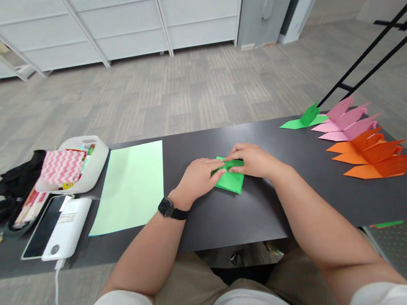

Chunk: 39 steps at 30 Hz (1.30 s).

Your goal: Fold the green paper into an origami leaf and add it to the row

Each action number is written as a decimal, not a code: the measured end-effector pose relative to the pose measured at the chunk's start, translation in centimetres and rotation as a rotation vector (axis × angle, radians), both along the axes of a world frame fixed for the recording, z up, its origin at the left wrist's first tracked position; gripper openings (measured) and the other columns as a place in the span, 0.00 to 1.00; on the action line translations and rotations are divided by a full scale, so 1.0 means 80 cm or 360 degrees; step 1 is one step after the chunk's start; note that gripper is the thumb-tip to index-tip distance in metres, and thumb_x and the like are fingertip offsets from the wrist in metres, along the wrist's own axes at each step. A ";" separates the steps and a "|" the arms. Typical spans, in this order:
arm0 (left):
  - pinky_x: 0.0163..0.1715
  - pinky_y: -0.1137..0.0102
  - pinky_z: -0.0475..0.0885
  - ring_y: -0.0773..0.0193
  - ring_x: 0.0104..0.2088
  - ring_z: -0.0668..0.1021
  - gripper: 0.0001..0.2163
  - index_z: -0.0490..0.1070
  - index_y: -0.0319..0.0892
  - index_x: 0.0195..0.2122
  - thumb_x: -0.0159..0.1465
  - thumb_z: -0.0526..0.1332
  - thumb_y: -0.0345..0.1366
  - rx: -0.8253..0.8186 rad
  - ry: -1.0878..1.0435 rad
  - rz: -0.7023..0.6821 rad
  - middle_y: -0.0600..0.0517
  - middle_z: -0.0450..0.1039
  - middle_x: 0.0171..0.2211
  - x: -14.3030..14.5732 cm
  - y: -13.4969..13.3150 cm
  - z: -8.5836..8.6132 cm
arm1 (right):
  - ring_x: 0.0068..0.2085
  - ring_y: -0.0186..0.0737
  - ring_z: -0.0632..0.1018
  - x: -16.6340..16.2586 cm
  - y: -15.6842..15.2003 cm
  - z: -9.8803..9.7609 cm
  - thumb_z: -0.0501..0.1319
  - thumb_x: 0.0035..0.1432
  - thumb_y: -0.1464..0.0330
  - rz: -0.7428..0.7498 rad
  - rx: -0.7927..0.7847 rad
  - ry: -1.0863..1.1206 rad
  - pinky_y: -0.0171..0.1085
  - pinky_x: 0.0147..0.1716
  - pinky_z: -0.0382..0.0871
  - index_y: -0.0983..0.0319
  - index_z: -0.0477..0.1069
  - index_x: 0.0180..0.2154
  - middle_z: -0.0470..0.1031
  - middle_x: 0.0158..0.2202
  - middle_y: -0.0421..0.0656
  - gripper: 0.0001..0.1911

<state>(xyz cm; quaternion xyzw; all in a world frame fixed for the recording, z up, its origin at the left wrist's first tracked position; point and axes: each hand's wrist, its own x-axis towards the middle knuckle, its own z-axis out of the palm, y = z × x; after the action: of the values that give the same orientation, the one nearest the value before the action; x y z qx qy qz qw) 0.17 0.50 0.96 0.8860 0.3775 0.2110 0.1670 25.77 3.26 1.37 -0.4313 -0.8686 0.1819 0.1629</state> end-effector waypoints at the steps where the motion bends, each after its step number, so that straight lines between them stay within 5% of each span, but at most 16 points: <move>1: 0.64 0.52 0.74 0.51 0.59 0.83 0.14 0.82 0.48 0.58 0.76 0.61 0.39 0.0010 0.0010 0.0005 0.46 0.83 0.59 0.000 0.001 -0.002 | 0.50 0.48 0.82 -0.002 -0.001 -0.001 0.74 0.59 0.67 -0.0005 0.0010 -0.0052 0.48 0.54 0.75 0.52 0.85 0.51 0.81 0.47 0.44 0.17; 8: 0.68 0.49 0.70 0.48 0.62 0.80 0.16 0.80 0.42 0.60 0.73 0.64 0.38 0.0113 0.0143 0.0063 0.41 0.78 0.64 0.001 0.004 -0.012 | 0.52 0.51 0.80 -0.006 -0.004 0.000 0.74 0.61 0.65 -0.0075 0.0020 -0.0217 0.49 0.53 0.72 0.50 0.82 0.58 0.80 0.50 0.45 0.23; 20: 0.73 0.44 0.61 0.46 0.70 0.72 0.19 0.75 0.49 0.67 0.78 0.58 0.43 0.0006 0.0470 0.0174 0.49 0.70 0.72 0.006 -0.011 0.001 | 0.56 0.55 0.77 0.000 -0.003 0.004 0.73 0.64 0.61 -0.0126 -0.0058 -0.0376 0.50 0.55 0.70 0.47 0.81 0.61 0.77 0.56 0.48 0.24; 27: 0.73 0.43 0.60 0.47 0.71 0.71 0.21 0.72 0.53 0.70 0.78 0.59 0.43 -0.0086 0.0489 0.0159 0.51 0.68 0.74 0.001 -0.004 -0.002 | 0.52 0.49 0.79 0.007 0.002 0.009 0.71 0.66 0.65 -0.0113 -0.0011 -0.0128 0.48 0.55 0.70 0.48 0.86 0.53 0.79 0.50 0.45 0.15; 33: 0.72 0.48 0.63 0.47 0.70 0.72 0.19 0.75 0.50 0.67 0.76 0.62 0.42 -0.0023 0.0431 0.0097 0.49 0.69 0.73 -0.004 0.002 -0.005 | 0.52 0.50 0.80 0.002 0.001 0.010 0.72 0.64 0.68 -0.0144 -0.0067 -0.0254 0.48 0.53 0.71 0.49 0.87 0.49 0.80 0.50 0.45 0.13; 39: 0.64 0.51 0.70 0.49 0.59 0.76 0.15 0.80 0.47 0.60 0.74 0.65 0.40 0.0079 0.0359 0.0106 0.48 0.79 0.62 -0.002 0.002 -0.001 | 0.52 0.50 0.80 0.004 0.001 0.010 0.73 0.63 0.68 -0.0130 -0.0068 -0.0259 0.48 0.52 0.71 0.50 0.87 0.46 0.80 0.49 0.44 0.10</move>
<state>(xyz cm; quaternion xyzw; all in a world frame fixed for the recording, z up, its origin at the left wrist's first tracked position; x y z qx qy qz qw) 0.05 0.66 0.91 0.8950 0.4178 0.1245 0.0945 26.12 3.30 2.15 -0.4829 -0.8566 0.1579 0.0899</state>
